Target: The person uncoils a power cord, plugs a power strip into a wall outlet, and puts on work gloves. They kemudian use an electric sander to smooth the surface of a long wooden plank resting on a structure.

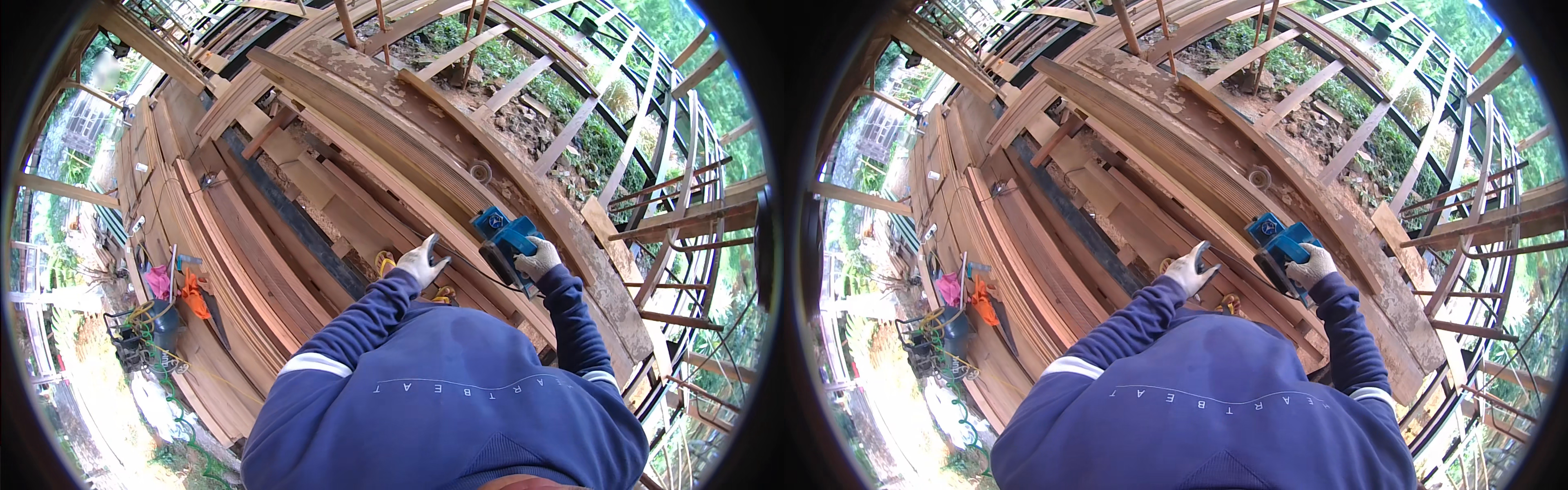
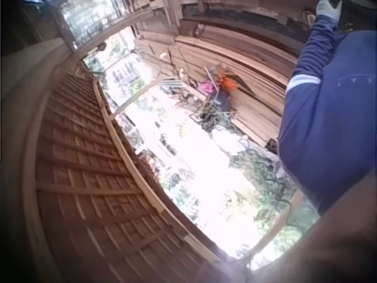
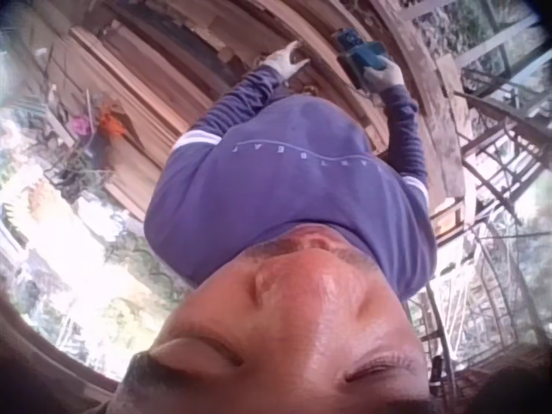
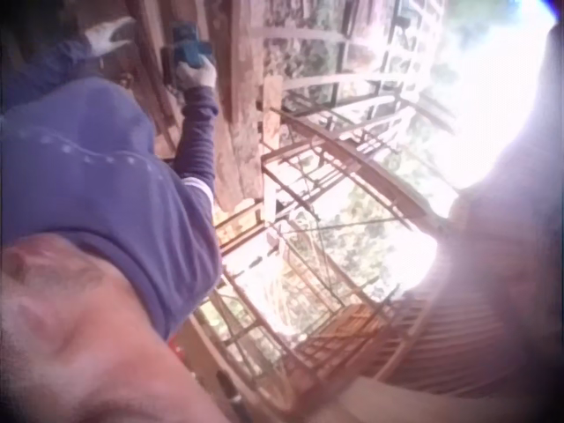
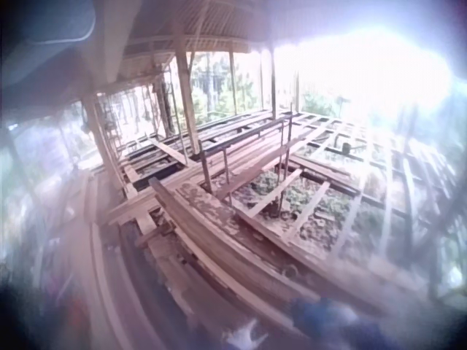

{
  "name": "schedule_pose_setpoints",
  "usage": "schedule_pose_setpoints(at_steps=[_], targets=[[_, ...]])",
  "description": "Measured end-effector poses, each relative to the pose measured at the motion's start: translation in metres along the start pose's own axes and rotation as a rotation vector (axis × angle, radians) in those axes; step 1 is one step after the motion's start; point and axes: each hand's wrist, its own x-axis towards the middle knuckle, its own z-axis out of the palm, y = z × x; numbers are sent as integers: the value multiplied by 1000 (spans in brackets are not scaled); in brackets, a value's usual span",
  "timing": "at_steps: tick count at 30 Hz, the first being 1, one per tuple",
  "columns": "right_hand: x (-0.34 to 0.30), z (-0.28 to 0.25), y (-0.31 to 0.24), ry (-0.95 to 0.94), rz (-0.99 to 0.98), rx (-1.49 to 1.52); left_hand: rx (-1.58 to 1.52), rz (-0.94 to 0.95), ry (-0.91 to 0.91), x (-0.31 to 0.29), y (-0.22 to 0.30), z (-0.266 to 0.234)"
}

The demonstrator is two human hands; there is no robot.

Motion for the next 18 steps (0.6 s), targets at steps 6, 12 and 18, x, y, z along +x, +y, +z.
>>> schedule_pose_setpoints(at_steps=[6,12,18], targets=[[53,-2,3,-59,55,94,33,-360,-16,-61,-95,-5],[90,5,-9,-95,20,103,-36,-488,82,-93,-124,0],[111,13,-29,-140,21,128,-128,-447,84,-81,-121,-6]])
